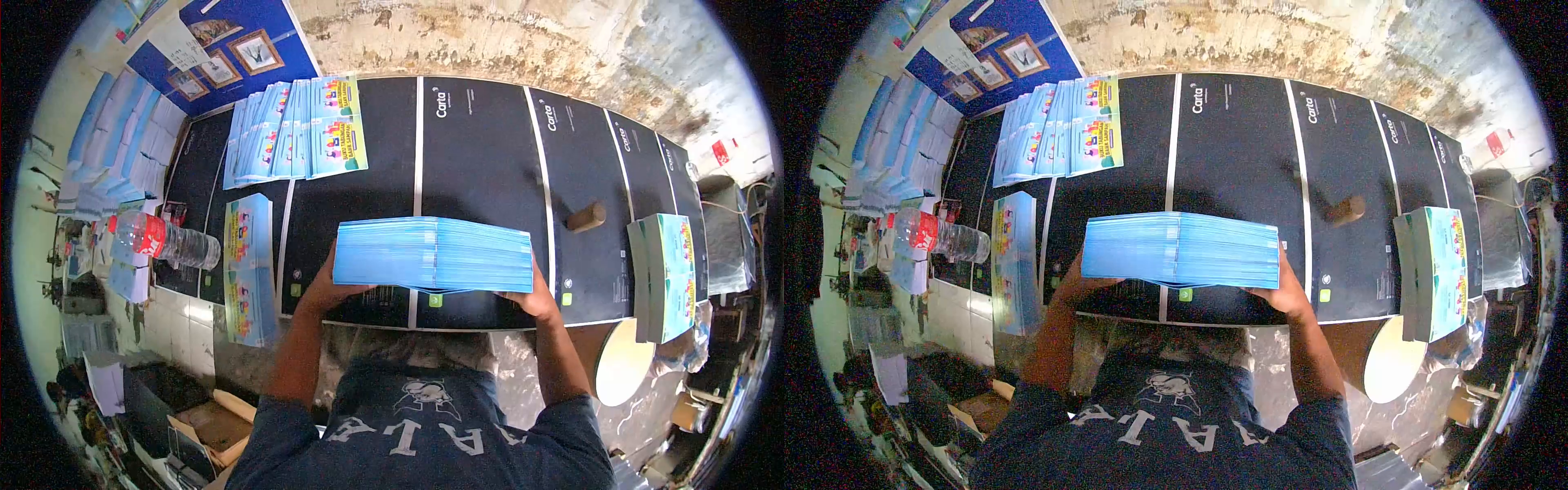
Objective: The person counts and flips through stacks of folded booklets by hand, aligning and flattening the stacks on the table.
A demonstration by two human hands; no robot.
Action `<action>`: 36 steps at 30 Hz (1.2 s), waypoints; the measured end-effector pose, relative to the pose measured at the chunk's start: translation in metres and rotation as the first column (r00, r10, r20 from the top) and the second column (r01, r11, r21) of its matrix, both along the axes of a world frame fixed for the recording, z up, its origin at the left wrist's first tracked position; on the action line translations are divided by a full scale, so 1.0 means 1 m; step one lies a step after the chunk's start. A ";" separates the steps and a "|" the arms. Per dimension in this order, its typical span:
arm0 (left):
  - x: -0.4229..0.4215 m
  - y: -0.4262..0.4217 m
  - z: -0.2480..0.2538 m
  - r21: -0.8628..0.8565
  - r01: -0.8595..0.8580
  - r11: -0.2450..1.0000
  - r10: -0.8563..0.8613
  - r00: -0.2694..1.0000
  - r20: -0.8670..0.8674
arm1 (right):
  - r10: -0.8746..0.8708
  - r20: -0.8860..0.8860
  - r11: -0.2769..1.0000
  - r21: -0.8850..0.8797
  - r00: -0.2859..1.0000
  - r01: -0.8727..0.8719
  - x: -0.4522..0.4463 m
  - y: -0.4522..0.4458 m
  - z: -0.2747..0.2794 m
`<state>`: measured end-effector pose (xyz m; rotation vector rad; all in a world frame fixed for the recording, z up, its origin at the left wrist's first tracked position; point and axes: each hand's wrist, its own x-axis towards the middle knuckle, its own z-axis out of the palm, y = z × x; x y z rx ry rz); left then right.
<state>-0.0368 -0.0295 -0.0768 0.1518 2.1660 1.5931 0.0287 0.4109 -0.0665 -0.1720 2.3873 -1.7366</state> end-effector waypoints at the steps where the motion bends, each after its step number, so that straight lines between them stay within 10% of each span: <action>1: 0.001 -0.010 -0.021 0.087 -0.007 0.996 0.014 0.997 -0.076 | -0.018 -0.008 1.000 -0.013 1.000 0.018 0.004 -0.002 0.002; 3: -0.007 -0.016 -0.029 0.171 -0.005 0.985 0.032 0.987 -0.155 | 0.006 -0.142 0.999 0.046 0.990 0.001 0.011 -0.008 0.017; 6: 0.009 -0.025 -0.027 -0.163 0.046 0.986 -0.126 0.839 -0.529 | 0.130 0.105 0.987 0.078 0.986 -0.138 0.019 -0.007 0.005; 7: -0.002 -0.028 -0.029 0.167 -0.156 0.974 0.161 0.987 -0.017 | 0.136 -0.020 0.980 0.151 0.990 -0.132 0.023 -0.012 0.008; 13: -0.008 -0.016 0.076 -0.555 -0.103 0.825 -0.062 0.961 -0.270 | -0.015 -0.072 0.968 0.250 0.997 0.033 0.042 -0.034 -0.013; 15: -0.008 0.013 0.131 -0.463 -0.503 0.730 0.078 0.734 -0.675 | -0.024 -0.102 0.973 0.227 0.995 0.047 0.044 -0.040 -0.011; 18: -0.017 0.090 0.152 -0.695 -0.199 0.691 -0.521 0.529 -0.669 | -0.076 -0.074 0.990 0.110 0.994 0.084 0.049 -0.056 0.008; 19: -0.024 0.113 0.133 -0.864 0.047 0.502 -0.719 0.578 -0.386 | -0.133 -0.020 0.991 0.015 0.991 0.134 0.050 -0.059 0.013; 24: -0.013 0.092 0.132 -0.817 0.323 0.477 -0.809 0.525 -0.265 | -0.178 -0.063 0.973 0.139 0.982 0.185 0.059 -0.060 -0.011; 30: 0.003 0.093 0.115 -0.858 0.177 0.483 -0.771 0.551 -0.321 | -0.040 0.018 0.922 0.386 0.999 0.030 0.044 -0.048 0.041; 32: 0.006 0.096 0.113 -0.828 0.174 0.534 -0.720 0.607 -0.336 | -0.078 -0.175 0.701 0.690 0.981 0.179 0.050 -0.034 0.067; 36: 0.008 0.091 0.113 -0.802 0.174 0.571 -0.703 0.608 -0.368 | 0.127 -0.500 0.774 0.590 0.856 0.230 0.040 -0.092 0.147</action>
